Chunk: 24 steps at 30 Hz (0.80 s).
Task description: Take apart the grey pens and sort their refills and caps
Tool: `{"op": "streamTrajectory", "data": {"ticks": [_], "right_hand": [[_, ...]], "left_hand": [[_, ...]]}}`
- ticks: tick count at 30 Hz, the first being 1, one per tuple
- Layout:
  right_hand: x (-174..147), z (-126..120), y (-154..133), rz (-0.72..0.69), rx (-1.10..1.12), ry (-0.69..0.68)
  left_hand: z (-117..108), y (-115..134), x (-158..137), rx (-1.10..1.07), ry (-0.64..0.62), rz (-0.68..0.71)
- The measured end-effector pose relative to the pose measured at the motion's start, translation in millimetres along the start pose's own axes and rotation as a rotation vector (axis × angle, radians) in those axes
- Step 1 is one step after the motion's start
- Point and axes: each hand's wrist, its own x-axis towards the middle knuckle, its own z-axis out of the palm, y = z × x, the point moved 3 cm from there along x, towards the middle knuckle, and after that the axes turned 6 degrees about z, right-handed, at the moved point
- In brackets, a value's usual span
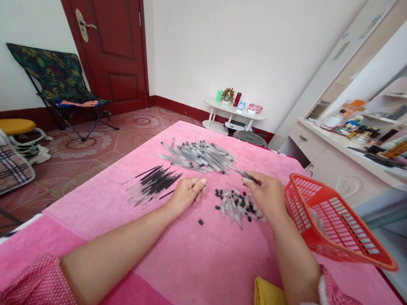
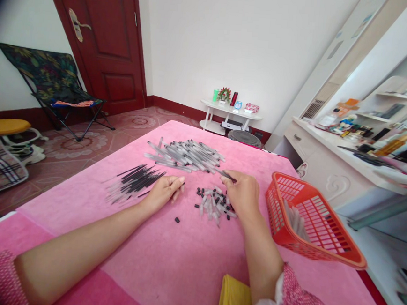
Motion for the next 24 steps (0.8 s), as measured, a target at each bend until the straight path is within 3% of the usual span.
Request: {"op": "streamTrajectory", "data": {"ticks": [4,7,13,18,21,24], "right_hand": [[1.6,9.0,5.0,0.054,0.137,-0.065],[1.3,9.7,0.7,0.029,0.145,-0.129],[-8.5,10.3,-21.2,-0.125,0.049,-0.360],[-13.4,16.3,-30.9,-0.167,0.013,-0.409],[-10.9,13.8,-26.1,-0.158,0.002,-0.389],[-5.7,5.1,-13.6,-0.130,-0.009,-0.354]], "left_hand": [[9.4,-2.9,-2.3,0.060,-0.125,0.010],[13.0,1.7,-2.9,0.059,-0.174,0.092],[2.9,13.3,-1.3,0.034,-0.001,0.168],[-11.4,22.2,0.1,0.342,0.062,0.312],[-24.2,35.6,3.1,0.568,-0.008,0.439],[-45.2,52.0,10.7,0.771,-0.168,0.494]]}}
